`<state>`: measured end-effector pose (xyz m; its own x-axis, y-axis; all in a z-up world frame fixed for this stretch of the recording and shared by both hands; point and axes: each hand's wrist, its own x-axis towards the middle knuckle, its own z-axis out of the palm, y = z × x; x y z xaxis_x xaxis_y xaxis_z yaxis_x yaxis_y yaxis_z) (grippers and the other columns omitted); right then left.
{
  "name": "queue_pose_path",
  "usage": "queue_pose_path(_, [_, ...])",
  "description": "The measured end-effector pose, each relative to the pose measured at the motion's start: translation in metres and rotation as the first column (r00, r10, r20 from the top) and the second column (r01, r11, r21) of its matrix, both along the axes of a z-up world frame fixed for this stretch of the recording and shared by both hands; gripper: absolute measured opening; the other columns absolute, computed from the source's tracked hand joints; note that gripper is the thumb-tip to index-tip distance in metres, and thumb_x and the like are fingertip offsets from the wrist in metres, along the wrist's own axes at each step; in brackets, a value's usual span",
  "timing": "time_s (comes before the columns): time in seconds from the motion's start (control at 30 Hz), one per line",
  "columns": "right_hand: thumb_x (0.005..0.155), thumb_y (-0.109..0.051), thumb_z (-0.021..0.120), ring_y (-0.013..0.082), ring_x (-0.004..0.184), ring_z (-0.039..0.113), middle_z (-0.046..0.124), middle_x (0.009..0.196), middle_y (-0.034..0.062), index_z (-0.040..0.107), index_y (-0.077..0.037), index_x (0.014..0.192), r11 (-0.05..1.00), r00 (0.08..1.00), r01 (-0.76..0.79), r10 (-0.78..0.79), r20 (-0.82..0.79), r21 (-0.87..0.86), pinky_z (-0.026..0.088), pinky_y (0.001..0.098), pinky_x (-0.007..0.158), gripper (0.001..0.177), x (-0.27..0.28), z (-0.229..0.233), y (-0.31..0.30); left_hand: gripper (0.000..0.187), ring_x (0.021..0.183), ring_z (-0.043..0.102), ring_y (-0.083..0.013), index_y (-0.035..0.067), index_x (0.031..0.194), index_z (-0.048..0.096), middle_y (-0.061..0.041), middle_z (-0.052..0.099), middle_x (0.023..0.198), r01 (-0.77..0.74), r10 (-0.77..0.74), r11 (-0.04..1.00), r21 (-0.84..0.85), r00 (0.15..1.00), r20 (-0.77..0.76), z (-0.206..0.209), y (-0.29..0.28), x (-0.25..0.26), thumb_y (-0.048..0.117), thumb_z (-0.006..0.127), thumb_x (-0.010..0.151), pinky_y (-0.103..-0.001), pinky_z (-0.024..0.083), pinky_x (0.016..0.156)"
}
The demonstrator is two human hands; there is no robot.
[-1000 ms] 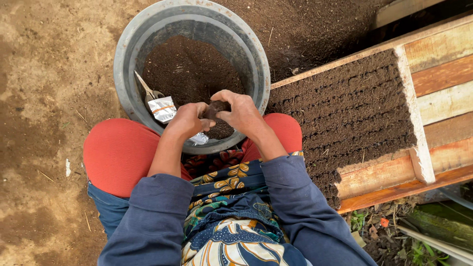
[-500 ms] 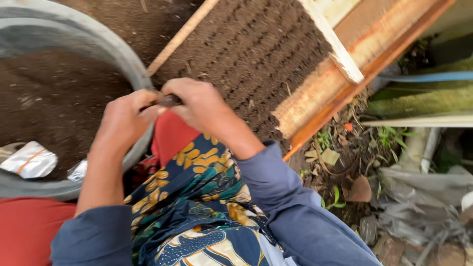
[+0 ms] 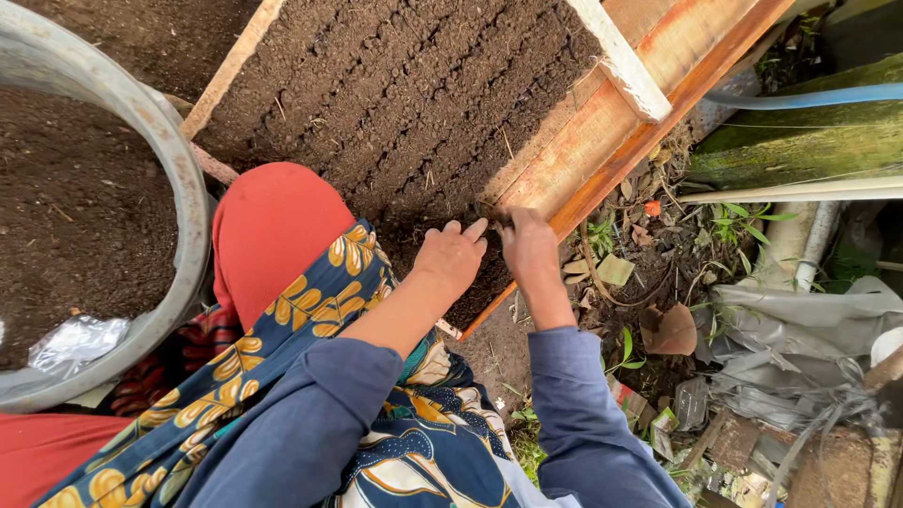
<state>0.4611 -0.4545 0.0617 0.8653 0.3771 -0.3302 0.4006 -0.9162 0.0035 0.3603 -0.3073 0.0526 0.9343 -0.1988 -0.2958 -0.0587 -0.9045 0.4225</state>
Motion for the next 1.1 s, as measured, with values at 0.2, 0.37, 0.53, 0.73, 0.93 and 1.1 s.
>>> queue_pose_path(0.2, [0.107,-0.027,0.049,0.0474,0.104,0.07,0.07,0.104,0.0297,0.066,0.004,0.127,0.927,0.952,-0.288,0.252,0.172,0.24,0.057,0.058,0.09,0.04,-0.027,0.012,0.032,0.033,0.114,0.061,-0.0348,0.014,0.122,0.077,-0.003,0.056,0.157,-0.103,0.105,0.992,-0.079,0.994,0.028,-0.036,-0.015,0.002,0.014,0.052,0.101,-0.054,0.056,0.081])
queue_pose_path(0.37, [0.111,-0.028,0.047,0.0417,0.098,0.072,0.069,0.099,0.0229,0.067,0.0,0.125,0.87,0.854,-0.469,0.403,0.33,0.152,0.061,0.0484,0.086,0.037,-0.024,-0.019,0.033,0.03,0.104,0.063,-0.0357,0.015,0.098,0.081,-0.006,0.071,0.124,-0.176,0.191,0.973,-0.147,0.977,0.096,-0.077,-0.029,0.009,0.011,0.052,0.096,-0.057,0.053,0.075])
queue_pose_path(0.53, [0.097,-0.031,0.054,0.0292,0.104,0.073,0.065,0.119,0.0098,0.061,-0.018,0.127,0.715,0.603,-0.687,0.66,0.447,-0.128,0.062,0.0372,0.088,0.033,0.026,-0.089,-0.011,0.031,0.132,0.062,-0.0493,0.006,0.121,0.076,-0.02,0.061,0.149,-0.032,0.052,0.975,-0.219,0.995,0.085,0.024,0.05,-0.035,-0.003,0.056,0.1,-0.058,0.065,0.082])
queue_pose_path(0.73, [0.108,-0.035,0.062,0.0397,0.118,0.066,0.063,0.122,0.0166,0.064,-0.01,0.137,0.923,0.953,-0.304,0.292,0.084,0.236,0.056,0.05,0.099,0.039,-0.032,0.039,0.108,0.015,0.066,0.055,-0.0177,0.021,0.081,0.053,0.002,0.05,0.071,-0.709,0.35,0.691,0.143,0.501,0.791,0.071,0.218,-0.156,0.008,0.054,0.089,-0.037,0.046,0.046])
queue_pose_path(0.93, [0.088,-0.014,0.086,0.0162,0.107,0.071,0.076,0.1,-0.0077,0.08,-0.025,0.102,0.57,0.837,-0.536,0.458,0.301,0.623,0.055,0.0328,0.099,0.019,-0.126,0.078,0.258,0.028,0.097,0.071,-0.0436,0.011,0.109,0.067,-0.014,0.064,0.103,-0.938,0.937,0.333,0.098,0.341,0.082,-0.023,0.321,-0.35,0.036,0.076,0.098,-0.058,0.061,0.081])
queue_pose_path(1.1, [0.081,-0.022,0.088,0.0101,0.1,0.072,0.076,0.091,-0.014,0.077,-0.031,0.093,0.33,0.694,-0.622,0.652,0.305,0.71,0.055,0.028,0.094,0.018,-0.196,0.035,0.359,0.041,0.119,0.073,-0.0358,0.032,0.118,0.079,-0.007,0.078,0.116,-0.95,0.925,0.259,0.172,0.192,-0.329,-0.09,0.327,-0.383,0.04,0.087,0.079,-0.055,0.06,0.095])
